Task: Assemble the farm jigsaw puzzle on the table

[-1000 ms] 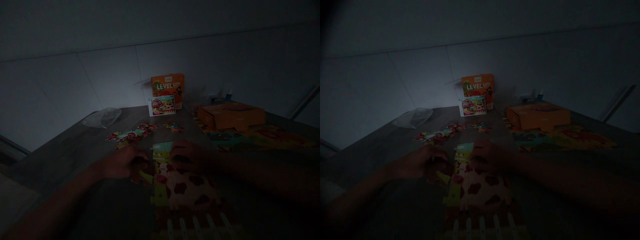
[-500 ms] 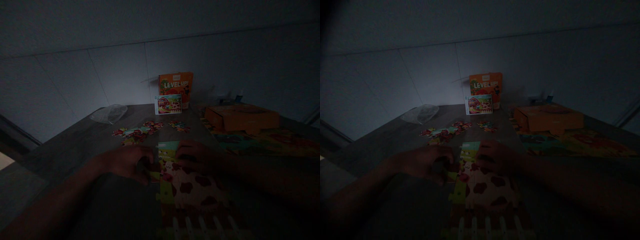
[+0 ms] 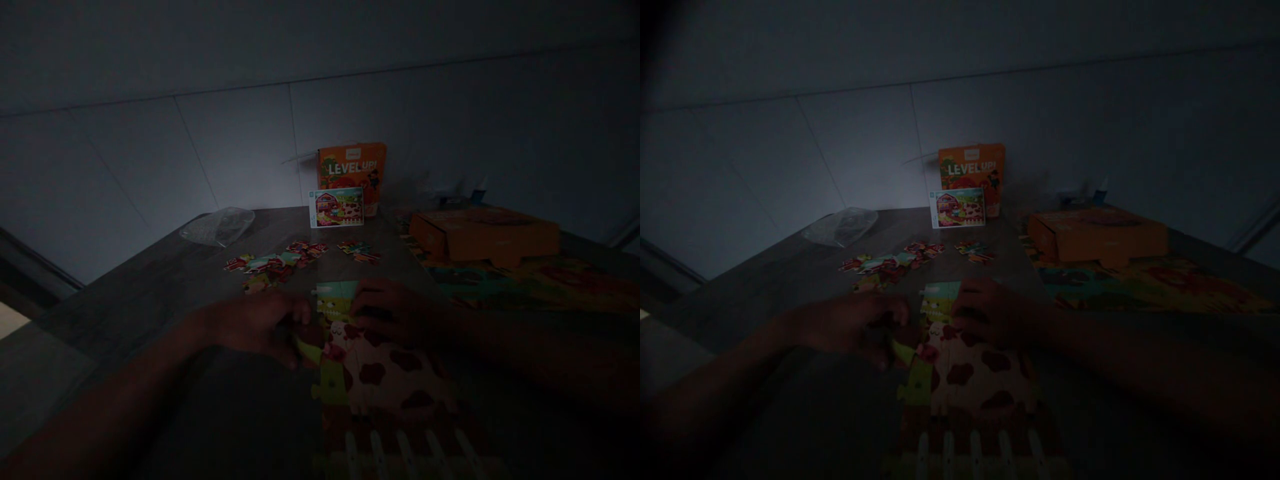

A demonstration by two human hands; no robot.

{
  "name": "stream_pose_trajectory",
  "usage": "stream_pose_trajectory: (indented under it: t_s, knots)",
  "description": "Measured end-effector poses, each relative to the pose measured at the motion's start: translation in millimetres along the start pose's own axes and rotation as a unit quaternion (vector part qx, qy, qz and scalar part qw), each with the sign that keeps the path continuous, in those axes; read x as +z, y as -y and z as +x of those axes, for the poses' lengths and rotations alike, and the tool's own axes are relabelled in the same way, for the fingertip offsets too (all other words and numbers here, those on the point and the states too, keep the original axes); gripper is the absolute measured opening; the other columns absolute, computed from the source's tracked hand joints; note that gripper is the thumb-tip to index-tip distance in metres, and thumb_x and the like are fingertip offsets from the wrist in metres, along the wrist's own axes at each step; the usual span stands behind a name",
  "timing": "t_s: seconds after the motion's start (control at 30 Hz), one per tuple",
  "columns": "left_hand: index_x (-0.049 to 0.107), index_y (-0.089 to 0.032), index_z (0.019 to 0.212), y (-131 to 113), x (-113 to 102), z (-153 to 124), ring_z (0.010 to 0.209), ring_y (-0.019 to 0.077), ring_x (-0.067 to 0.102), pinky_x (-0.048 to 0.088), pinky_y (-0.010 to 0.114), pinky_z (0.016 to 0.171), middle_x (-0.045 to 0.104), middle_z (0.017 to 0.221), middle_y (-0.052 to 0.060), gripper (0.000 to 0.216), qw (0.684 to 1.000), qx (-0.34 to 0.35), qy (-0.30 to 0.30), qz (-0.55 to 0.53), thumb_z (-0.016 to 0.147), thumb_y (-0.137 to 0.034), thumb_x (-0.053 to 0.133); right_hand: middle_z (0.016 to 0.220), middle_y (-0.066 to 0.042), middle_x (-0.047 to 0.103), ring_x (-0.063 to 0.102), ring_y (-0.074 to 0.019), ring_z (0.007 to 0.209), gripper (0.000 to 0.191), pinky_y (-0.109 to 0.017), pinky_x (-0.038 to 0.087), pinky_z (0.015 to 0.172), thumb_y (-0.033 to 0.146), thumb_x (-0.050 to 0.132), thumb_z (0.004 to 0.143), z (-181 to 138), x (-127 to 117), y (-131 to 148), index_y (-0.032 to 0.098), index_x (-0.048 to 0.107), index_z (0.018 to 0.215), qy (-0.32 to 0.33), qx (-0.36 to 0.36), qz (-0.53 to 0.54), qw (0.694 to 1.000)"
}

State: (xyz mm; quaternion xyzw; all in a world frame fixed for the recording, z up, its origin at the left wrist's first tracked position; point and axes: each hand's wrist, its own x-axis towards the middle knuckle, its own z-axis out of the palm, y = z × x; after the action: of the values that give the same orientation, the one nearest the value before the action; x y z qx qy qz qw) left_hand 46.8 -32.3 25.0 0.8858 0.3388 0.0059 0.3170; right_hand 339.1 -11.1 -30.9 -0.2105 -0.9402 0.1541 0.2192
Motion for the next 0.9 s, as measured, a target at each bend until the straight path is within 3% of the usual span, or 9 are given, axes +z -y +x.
stream_pose_trajectory:
  t_s: [0.13, 0.3, 0.4, 0.47, 0.53, 0.6, 0.73, 0.9]
  knots:
    - [0.061, -0.021, 0.102, -7, 1, -2, 0.078, 0.0134, 0.061, 0.043, 0.021, 0.062, 0.067, 0.096, 0.000, 0.026, 0.996, 0.040, 0.043, -0.066, 0.079, -0.023, 0.074, 0.097, -0.007, 0.059, 0.056, -0.0149, 0.085, 0.022, -0.030, 0.046, 0.079, 0.033, 0.050, 0.097, 0, 0, -3, 0.016, 0.065, 0.100, 0.001, 0.003, -0.012, 1.000]
    - [0.063, -0.019, 0.099, -15, 2, -3, 0.071, 0.0136, 0.065, 0.046, 0.020, 0.057, 0.069, 0.084, 0.002, 0.013, 0.989, 0.017, 0.064, -0.132, 0.087, -0.025, 0.064, 0.096, -0.009, 0.060, 0.056, -0.0174, 0.087, 0.020, -0.031, 0.046, 0.078, 0.030, 0.052, 0.094, -2, -2, 9, 0.016, 0.065, 0.098, -0.019, -0.046, -0.049, 0.998]
    - [0.064, -0.018, 0.096, -11, 2, -1, 0.071, 0.0124, 0.064, 0.047, 0.019, 0.061, 0.068, 0.082, 0.001, 0.010, 0.993, 0.030, 0.023, -0.110, 0.088, -0.022, 0.062, 0.101, -0.010, 0.062, 0.056, -0.0212, 0.093, 0.020, -0.035, 0.045, 0.082, 0.035, 0.061, 0.089, -5, -4, 31, 0.019, 0.066, 0.100, -0.006, -0.108, -0.063, 0.992]
    - [0.065, -0.018, 0.099, -6, 1, 1, 0.074, 0.0127, 0.063, 0.047, 0.019, 0.063, 0.069, 0.087, 0.002, 0.012, 0.996, 0.043, -0.013, -0.082, 0.088, -0.022, 0.061, 0.111, -0.010, 0.062, 0.057, -0.0212, 0.100, 0.021, -0.036, 0.044, 0.089, 0.031, 0.061, 0.089, -7, -4, 46, 0.022, 0.065, 0.107, 0.063, -0.143, -0.049, 0.987]
    - [0.065, -0.019, 0.107, -1, 1, 4, 0.079, 0.0138, 0.064, 0.048, 0.021, 0.065, 0.070, 0.095, 0.003, 0.019, 0.996, 0.045, -0.048, -0.065, 0.090, -0.022, 0.058, 0.122, -0.010, 0.060, 0.053, -0.0245, 0.114, 0.034, -0.039, 0.041, 0.097, 0.029, 0.060, 0.089, -9, -5, 56, 0.027, 0.061, 0.123, 0.095, -0.170, -0.043, 0.980]
    - [0.065, -0.019, 0.112, 3, 1, 8, 0.086, 0.0154, 0.064, 0.050, 0.023, 0.070, 0.071, 0.101, 0.004, 0.023, 0.994, 0.038, -0.090, -0.050, 0.091, -0.021, 0.054, 0.127, -0.010, 0.057, 0.050, -0.0261, 0.120, 0.045, -0.039, 0.040, 0.100, 0.029, 0.061, 0.088, -9, -5, 61, 0.030, 0.055, 0.133, 0.112, -0.165, -0.040, 0.979]
    - [0.067, -0.018, 0.106, 8, -1, 13, 0.095, 0.0174, 0.064, 0.051, 0.027, 0.080, 0.071, 0.105, 0.005, 0.023, 0.986, 0.018, -0.165, -0.031, 0.092, -0.020, 0.049, 0.124, -0.009, 0.059, 0.052, -0.0261, 0.116, 0.047, -0.041, 0.041, 0.100, 0.028, 0.061, 0.089, -10, -5, 62, 0.032, 0.054, 0.135, 0.119, -0.153, -0.053, 0.980]
    - [0.068, -0.017, 0.098, 13, -1, 15, 0.088, 0.0169, 0.065, 0.051, 0.026, 0.076, 0.070, 0.096, 0.004, 0.020, 0.978, -0.016, -0.203, -0.046, 0.090, -0.022, 0.050, 0.130, -0.009, 0.054, 0.045, -0.0296, 0.125, 0.054, -0.046, 0.036, 0.105, 0.030, 0.062, 0.087, -13, 2, 59, 0.035, 0.050, 0.140, 0.118, -0.155, -0.056, 0.979]
